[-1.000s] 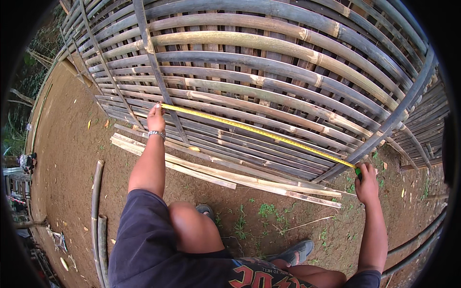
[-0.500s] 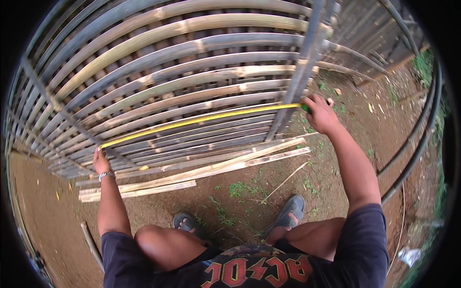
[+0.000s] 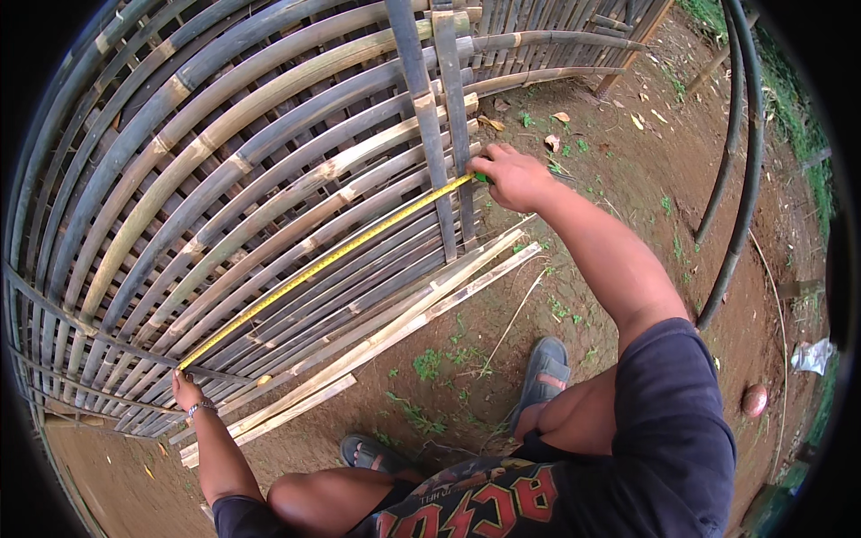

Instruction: The person measures a bamboo structure and bamboo poles using a tape measure. They then position a bamboo pole on a wooden block and use a hand saw to cut it.

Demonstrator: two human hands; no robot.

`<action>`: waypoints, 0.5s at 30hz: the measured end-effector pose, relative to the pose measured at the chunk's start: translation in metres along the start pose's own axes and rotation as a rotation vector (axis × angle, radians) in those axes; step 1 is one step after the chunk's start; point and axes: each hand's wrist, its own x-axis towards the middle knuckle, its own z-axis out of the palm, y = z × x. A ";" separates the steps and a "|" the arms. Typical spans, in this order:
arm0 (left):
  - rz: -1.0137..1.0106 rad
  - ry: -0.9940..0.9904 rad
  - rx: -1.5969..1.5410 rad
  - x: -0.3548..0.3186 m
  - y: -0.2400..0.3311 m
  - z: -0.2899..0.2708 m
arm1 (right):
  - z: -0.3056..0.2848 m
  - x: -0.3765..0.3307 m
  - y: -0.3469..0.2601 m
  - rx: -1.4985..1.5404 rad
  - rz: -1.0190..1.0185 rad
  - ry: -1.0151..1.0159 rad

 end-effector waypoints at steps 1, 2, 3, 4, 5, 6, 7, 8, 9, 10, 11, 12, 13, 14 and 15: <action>-0.043 -0.001 0.032 -0.001 0.001 -0.001 | -0.001 0.000 0.000 0.006 0.000 -0.024; -0.084 0.015 0.052 -0.002 0.003 -0.003 | -0.001 0.001 0.000 0.000 0.005 -0.035; -0.092 0.042 -0.087 -0.001 0.004 0.001 | -0.001 0.001 0.000 -0.004 0.009 -0.043; -0.057 0.007 -0.063 -0.002 0.006 0.002 | -0.001 0.001 0.000 -0.009 0.011 -0.051; -0.075 0.022 -0.053 -0.005 0.007 0.002 | -0.001 0.001 0.000 -0.015 0.012 -0.049; -0.093 0.038 -0.043 -0.009 0.009 0.003 | -0.001 0.001 0.000 -0.022 0.012 -0.046; -0.093 0.032 0.002 -0.013 0.012 0.003 | -0.001 0.001 0.000 -0.026 0.019 -0.052; -0.089 0.030 0.017 -0.016 0.014 0.005 | -0.002 0.001 0.000 -0.035 0.016 -0.046; -0.090 0.035 0.018 -0.020 0.016 0.007 | -0.001 0.001 -0.001 -0.042 0.019 -0.046; -0.091 0.040 0.020 -0.023 0.019 0.008 | -0.001 0.000 -0.001 -0.043 0.024 -0.048; -0.059 0.033 0.013 -0.025 0.020 0.009 | -0.001 0.000 -0.001 -0.050 0.026 -0.048; -0.064 0.034 0.012 -0.027 0.021 0.010 | -0.001 0.000 -0.001 -0.050 0.029 -0.050; -0.068 0.035 0.011 -0.028 0.022 0.009 | -0.001 0.000 -0.001 -0.051 0.031 -0.051; -0.073 0.037 0.011 -0.027 0.022 0.009 | 0.000 0.000 -0.001 -0.047 0.028 -0.046; -0.068 0.019 0.008 -0.026 0.021 0.008 | 0.000 0.000 -0.001 -0.043 0.025 -0.040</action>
